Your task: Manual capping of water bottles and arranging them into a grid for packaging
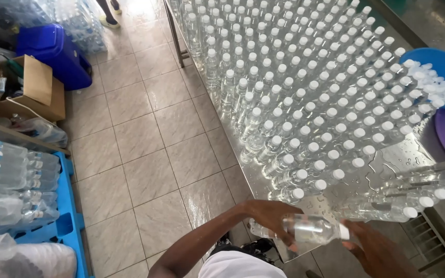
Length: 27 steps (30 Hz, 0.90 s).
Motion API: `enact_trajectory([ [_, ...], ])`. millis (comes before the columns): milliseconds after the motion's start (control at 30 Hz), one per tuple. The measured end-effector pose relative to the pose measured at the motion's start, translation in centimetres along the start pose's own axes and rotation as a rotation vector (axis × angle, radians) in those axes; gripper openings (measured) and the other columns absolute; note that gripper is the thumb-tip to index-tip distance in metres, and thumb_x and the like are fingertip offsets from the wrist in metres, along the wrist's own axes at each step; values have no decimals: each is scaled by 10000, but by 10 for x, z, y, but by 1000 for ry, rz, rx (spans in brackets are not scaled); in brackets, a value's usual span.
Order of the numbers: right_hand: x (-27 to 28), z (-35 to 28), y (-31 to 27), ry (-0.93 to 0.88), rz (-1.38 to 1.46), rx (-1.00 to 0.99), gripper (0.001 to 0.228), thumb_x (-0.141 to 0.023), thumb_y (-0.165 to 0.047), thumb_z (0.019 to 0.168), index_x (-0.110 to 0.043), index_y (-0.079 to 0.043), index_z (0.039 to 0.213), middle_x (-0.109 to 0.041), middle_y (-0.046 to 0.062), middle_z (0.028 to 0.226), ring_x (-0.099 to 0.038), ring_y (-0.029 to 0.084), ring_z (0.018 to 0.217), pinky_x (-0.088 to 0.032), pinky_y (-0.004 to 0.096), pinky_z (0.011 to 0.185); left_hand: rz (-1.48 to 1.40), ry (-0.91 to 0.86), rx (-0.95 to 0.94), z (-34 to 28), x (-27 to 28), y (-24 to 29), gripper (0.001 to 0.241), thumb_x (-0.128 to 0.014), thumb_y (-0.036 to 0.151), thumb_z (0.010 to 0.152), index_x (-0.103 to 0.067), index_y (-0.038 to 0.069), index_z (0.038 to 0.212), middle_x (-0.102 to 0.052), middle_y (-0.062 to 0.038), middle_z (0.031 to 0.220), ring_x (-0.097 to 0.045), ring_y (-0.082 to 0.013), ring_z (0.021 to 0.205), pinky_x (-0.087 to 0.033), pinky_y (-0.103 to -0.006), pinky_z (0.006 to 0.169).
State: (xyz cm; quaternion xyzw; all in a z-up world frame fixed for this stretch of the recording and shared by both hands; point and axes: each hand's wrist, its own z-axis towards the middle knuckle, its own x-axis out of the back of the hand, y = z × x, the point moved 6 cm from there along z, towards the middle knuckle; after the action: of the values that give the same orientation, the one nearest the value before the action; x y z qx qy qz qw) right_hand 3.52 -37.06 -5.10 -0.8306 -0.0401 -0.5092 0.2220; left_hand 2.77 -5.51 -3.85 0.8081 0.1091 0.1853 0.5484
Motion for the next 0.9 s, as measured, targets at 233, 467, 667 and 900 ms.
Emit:
enact_trajectory([
  [233,-14,-10,-48,-184,838,-708,859,-395,-615,1139,-475,14,561,-472,157,503,-414,292,423,-439,524,699,208,83,142,-25,6,50,1003,-709,611,693,-488,156,1559,-748,-132,1171,-698,-335,1081,-525,-423,888],
  [467,13,-27,-66,88,464,-341,478,-450,-584,1056,-671,-180,924,-567,15,745,-542,200,670,-450,394,702,202,39,139,-31,0,41,1201,-703,718,675,-364,161,1684,-493,-127,1680,-458,-373,1527,-390,-508,1213],
  [667,65,-61,-150,553,-418,563,717,-136,-661,1152,-597,-120,1061,-716,139,974,-681,275,817,-548,403,665,-297,-387,-56,-24,-6,40,993,-862,189,754,-437,65,1642,-737,-121,1267,-751,-262,1118,-680,-406,888],
  [900,53,-73,-150,687,136,713,547,-261,-437,1182,-417,-171,731,-347,-15,648,-264,141,530,-214,346,501,-666,-798,36,4,-42,12,988,-909,219,885,-355,-26,1666,-781,-235,1170,-792,-314,846,-687,-471,816],
])
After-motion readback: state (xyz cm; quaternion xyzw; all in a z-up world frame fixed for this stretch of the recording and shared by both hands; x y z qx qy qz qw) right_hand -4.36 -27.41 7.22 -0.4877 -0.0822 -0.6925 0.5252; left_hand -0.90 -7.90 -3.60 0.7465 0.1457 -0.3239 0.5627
